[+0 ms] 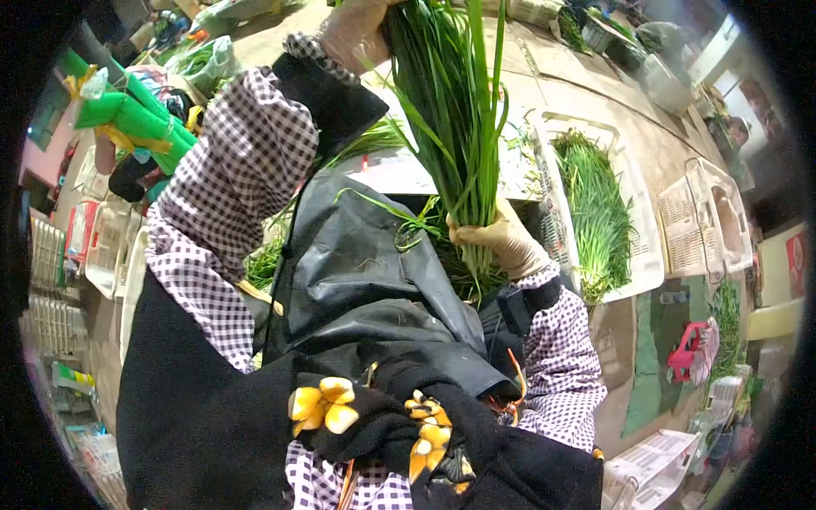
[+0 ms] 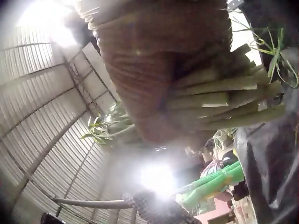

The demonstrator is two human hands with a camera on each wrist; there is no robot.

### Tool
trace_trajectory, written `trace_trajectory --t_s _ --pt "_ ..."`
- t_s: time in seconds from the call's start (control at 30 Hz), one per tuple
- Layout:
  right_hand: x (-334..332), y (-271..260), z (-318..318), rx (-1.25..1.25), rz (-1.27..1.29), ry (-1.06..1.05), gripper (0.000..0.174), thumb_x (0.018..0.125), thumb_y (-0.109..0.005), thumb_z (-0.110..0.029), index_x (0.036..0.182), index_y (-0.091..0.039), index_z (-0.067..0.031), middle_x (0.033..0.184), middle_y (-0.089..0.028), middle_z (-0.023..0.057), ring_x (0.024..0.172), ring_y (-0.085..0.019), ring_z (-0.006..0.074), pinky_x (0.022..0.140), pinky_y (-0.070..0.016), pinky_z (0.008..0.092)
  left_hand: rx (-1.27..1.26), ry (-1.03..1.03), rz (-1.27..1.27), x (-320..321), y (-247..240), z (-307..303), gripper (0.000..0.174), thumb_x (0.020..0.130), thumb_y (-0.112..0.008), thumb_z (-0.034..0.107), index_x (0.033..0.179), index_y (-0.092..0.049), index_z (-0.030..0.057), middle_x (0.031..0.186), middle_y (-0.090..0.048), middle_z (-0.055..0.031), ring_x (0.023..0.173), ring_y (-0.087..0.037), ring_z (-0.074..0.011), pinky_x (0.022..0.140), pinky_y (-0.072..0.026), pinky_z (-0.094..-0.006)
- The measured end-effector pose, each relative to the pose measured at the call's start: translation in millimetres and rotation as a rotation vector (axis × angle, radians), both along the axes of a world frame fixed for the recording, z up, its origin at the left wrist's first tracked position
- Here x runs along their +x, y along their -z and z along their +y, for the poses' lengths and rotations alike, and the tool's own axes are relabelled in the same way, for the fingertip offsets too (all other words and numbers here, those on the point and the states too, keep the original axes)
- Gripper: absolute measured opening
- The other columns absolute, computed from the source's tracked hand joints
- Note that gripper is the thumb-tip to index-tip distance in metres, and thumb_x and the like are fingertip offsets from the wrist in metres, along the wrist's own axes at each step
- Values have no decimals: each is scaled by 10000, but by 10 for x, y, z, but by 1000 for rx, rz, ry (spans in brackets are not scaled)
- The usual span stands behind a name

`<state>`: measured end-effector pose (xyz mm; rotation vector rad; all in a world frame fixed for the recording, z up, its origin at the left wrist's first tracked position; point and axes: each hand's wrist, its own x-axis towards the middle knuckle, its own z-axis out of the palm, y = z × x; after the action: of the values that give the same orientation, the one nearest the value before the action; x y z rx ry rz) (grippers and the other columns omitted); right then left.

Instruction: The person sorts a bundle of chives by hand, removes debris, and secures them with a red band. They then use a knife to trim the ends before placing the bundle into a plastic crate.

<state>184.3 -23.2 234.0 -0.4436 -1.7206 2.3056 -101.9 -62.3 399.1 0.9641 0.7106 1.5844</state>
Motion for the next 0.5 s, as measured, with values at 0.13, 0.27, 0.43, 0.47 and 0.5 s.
trace_trajectory --t_s 0.13,0.27,0.43,0.47,0.5 --pt "66 -205 138 180 7 43 397 725 -786 -111 1058 -587 -27 906 -635 63 753 -628 157 635 -536 287 98 -299 41 88 -172 167 177 950 -547 136 1047 -622 8 850 -648 -87 770 -653 -216 730 -553 -358" --pt "106 -301 196 223 92 90 403 731 -794 -152 1052 -585 -28 860 -627 57 744 -620 143 634 -525 279 106 -81 23 170 -506 230 97 945 -556 118 952 -600 32 792 -613 -67 718 -631 -207 675 -532 -348" --pt "110 -462 153 351 81 131 428 740 -812 -226 1028 -573 -17 825 -614 60 702 -591 133 595 -509 269 151 -59 97 261 -739 115 120 957 -553 141 999 -612 45 841 -638 -57 761 -639 -191 706 -533 -338" --pt "106 -493 138 362 83 136 428 740 -812 -226 1028 -573 -17 825 -614 60 702 -591 133 596 -509 269 215 -16 139 238 -756 73 159 962 -561 172 1046 -617 49 891 -650 -48 815 -640 -180 748 -526 -328" --pt "92 -519 125 366 106 125 431 745 -811 -229 1030 -568 -14 824 -612 57 698 -587 132 591 -508 268 279 26 181 221 -779 8 202 967 -568 202 1092 -622 52 942 -661 -40 868 -640 -168 790 -519 -318"
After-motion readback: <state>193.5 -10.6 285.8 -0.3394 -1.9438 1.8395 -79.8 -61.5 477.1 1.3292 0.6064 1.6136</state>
